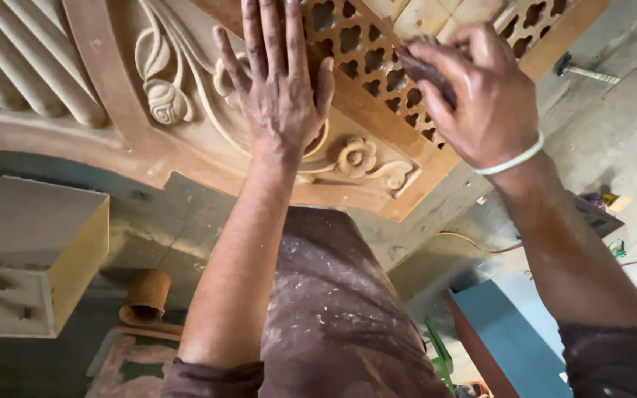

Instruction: The person applies a dark liquid finish to a large, intricately carved wooden panel using a cloth. They repeatedly dip the cloth into a metal container and wipe the finish onto the lattice and relief carvings, working systematically across the surface.

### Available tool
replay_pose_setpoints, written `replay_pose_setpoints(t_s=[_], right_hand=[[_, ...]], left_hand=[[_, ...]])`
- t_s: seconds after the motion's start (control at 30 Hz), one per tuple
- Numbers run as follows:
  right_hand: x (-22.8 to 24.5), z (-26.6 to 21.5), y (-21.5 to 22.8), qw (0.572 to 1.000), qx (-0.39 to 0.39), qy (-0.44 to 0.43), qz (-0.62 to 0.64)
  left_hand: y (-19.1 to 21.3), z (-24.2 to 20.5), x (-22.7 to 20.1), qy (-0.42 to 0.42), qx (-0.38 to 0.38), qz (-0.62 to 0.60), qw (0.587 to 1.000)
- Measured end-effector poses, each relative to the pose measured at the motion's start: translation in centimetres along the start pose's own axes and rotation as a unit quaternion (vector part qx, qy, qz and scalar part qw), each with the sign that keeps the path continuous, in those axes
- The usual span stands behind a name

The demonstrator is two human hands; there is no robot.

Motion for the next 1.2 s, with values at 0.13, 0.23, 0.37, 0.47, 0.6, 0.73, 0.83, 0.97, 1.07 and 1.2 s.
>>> replay_pose_setpoints(t_s=[0.13, 0.23, 0.37, 0.47, 0.6, 0.73, 0.83, 0.97, 1.07, 1.2], right_hand=[[-0.6, 0.7, -0.9, 0.999, 0.031, -0.005, 0.034], [-1.6, -0.7, -2.9, 0.983, 0.128, -0.108, 0.075], [-0.3, -3.8, -2.6, 0.996, 0.082, -0.044, -0.003], [0.0, -4.9, -2.9, 0.998, 0.038, -0.045, -0.015], [0.5, -5.1, -5.4, 0.997, 0.020, -0.066, 0.027], [0.6, -4.7, -5.9, 0.994, 0.016, -0.088, 0.060], [1.0, -3.9, -6.1, 0.993, 0.012, -0.108, 0.052], [0.7, -2.5, -6.4, 0.988, -0.070, -0.117, 0.068], [-0.4, -2.7, -7.3, 0.989, -0.019, -0.134, 0.055], [-0.9, -3.3, -7.1, 0.991, -0.005, -0.123, 0.047]], left_hand=[[0.7, 0.2, -0.1, -0.008, -0.020, 0.005, 1.000], [0.2, -0.3, -0.1, -0.008, -0.019, -0.005, 1.000], [-0.6, -0.2, 0.2, -0.002, -0.002, -0.020, 1.000], [-0.9, 0.1, 0.3, -0.004, -0.005, -0.026, 1.000], [-1.2, 0.1, 0.3, -0.004, -0.019, -0.020, 1.000], [-1.1, -0.2, 0.3, -0.006, -0.035, -0.015, 0.999], [-0.9, -0.4, 0.2, -0.016, -0.051, -0.012, 0.998], [-0.8, -0.6, 0.2, -0.013, -0.050, -0.015, 0.999], [-0.7, -0.4, 0.2, -0.018, -0.060, -0.009, 0.998], [-0.9, -0.5, 0.1, -0.026, -0.054, -0.004, 0.998]])
Point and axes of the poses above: each hand's wrist, its own z-axis towards the middle knuckle, its own y-axis out of the back of the hand, x = y × z, the point moved 6 cm from there along z, towards the middle knuckle, and after that the axes turned 7 degrees about -y, right-handed, at the moved point
